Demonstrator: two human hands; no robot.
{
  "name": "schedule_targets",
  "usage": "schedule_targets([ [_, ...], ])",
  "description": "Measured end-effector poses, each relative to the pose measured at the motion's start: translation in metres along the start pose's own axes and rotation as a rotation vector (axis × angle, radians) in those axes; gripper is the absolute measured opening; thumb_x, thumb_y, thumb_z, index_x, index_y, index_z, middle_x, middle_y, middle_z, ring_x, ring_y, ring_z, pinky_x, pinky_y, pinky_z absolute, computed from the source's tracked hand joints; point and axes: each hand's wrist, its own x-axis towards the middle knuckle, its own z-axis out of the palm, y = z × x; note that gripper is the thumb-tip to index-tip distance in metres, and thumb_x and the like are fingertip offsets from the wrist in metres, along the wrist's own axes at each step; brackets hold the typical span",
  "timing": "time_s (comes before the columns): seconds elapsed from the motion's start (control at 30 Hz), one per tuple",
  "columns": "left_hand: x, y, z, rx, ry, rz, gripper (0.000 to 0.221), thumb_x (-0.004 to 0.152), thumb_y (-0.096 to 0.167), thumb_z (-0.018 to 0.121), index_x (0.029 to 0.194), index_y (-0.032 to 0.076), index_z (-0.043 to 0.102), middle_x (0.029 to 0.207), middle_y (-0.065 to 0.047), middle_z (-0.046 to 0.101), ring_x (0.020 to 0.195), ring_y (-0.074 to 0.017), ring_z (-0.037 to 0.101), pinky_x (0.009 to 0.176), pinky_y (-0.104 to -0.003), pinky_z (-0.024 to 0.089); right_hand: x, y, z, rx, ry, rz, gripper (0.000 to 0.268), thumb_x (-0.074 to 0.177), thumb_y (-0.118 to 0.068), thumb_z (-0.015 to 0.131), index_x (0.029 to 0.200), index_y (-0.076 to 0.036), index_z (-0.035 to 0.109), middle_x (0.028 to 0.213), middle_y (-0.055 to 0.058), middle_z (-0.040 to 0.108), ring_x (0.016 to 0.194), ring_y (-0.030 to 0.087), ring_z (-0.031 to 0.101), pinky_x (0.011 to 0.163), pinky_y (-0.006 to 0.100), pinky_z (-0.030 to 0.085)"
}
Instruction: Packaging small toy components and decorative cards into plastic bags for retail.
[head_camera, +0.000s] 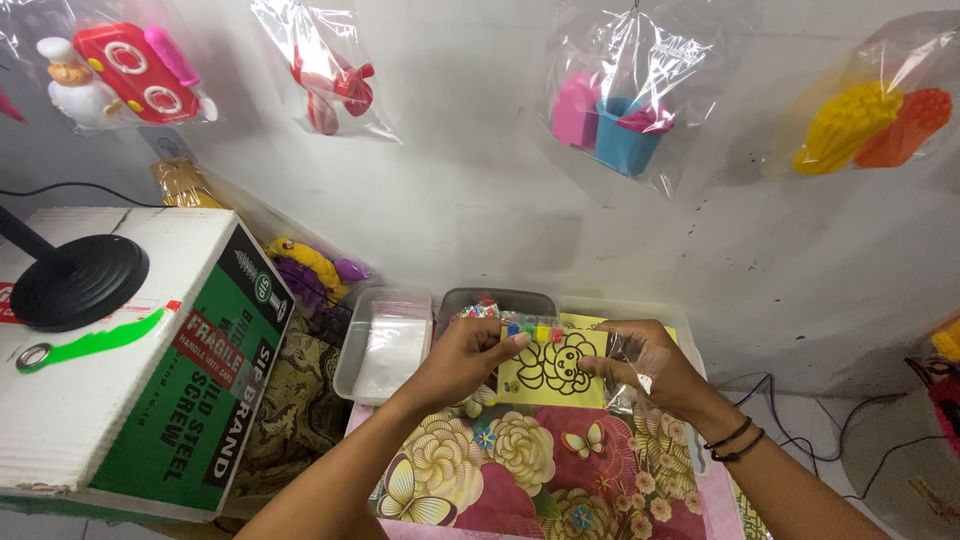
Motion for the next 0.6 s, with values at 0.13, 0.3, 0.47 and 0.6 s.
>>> schedule_targets([
  [0.13, 0.003, -0.006, -0.003, -0.004, 0.008, -0.011, 0.029, 0.102, 0.020, 0.063, 0.097, -0.008, 0.072, 0.077, -0.019, 0.075, 0.067, -0.0219, 0.073, 0.057, -0.030, 0.062, 0.002, 0.000, 0.002, -0.078, 0.036, 0.050, 0.014, 0.076, -0.005, 0.087, 0.083, 0.004, 0.079, 0.070, 0.014, 0.077, 0.068, 0.018, 0.062, 0.072, 0.036, 0.054],
  [0.3, 0.002, -0.006, -0.006, 0.034, 0.011, -0.002, 0.029, 0.101, 0.021, 0.064, 0.098, -0.007, 0.073, 0.081, -0.021, 0.076, 0.068, -0.0247, 0.075, 0.058, -0.033, 0.063, 0.002, 0.002, -0.004, -0.147, 0.077, 0.056, 0.013, 0.077, -0.003, 0.086, 0.083, 0.004, 0.078, 0.068, 0.012, 0.076, 0.069, 0.016, 0.059, 0.070, 0.035, 0.054],
  [0.47, 0.003, -0.009, -0.008, 0.045, 0.048, -0.003, 0.031, 0.101, 0.021, 0.065, 0.102, -0.009, 0.073, 0.084, -0.024, 0.075, 0.071, -0.0285, 0.075, 0.061, -0.035, 0.062, 0.003, 0.017, 0.000, -0.059, 0.011, -0.077, 0.013, 0.083, -0.009, 0.080, 0.088, 0.002, 0.076, 0.070, 0.009, 0.073, 0.076, 0.013, 0.060, 0.081, 0.035, 0.055],
  [0.6, -0.001, 0.004, -0.006, 0.093, 0.113, 0.030, 0.034, 0.100, 0.023, 0.065, 0.098, -0.011, 0.072, 0.078, -0.025, 0.074, 0.065, -0.0292, 0.074, 0.052, -0.036, 0.060, 0.010, 0.049, -0.009, -0.149, 0.085, -0.033, 0.024, 0.100, -0.018, 0.061, 0.088, -0.002, 0.076, 0.071, 0.012, 0.075, 0.073, 0.016, 0.067, 0.082, 0.038, 0.054],
])
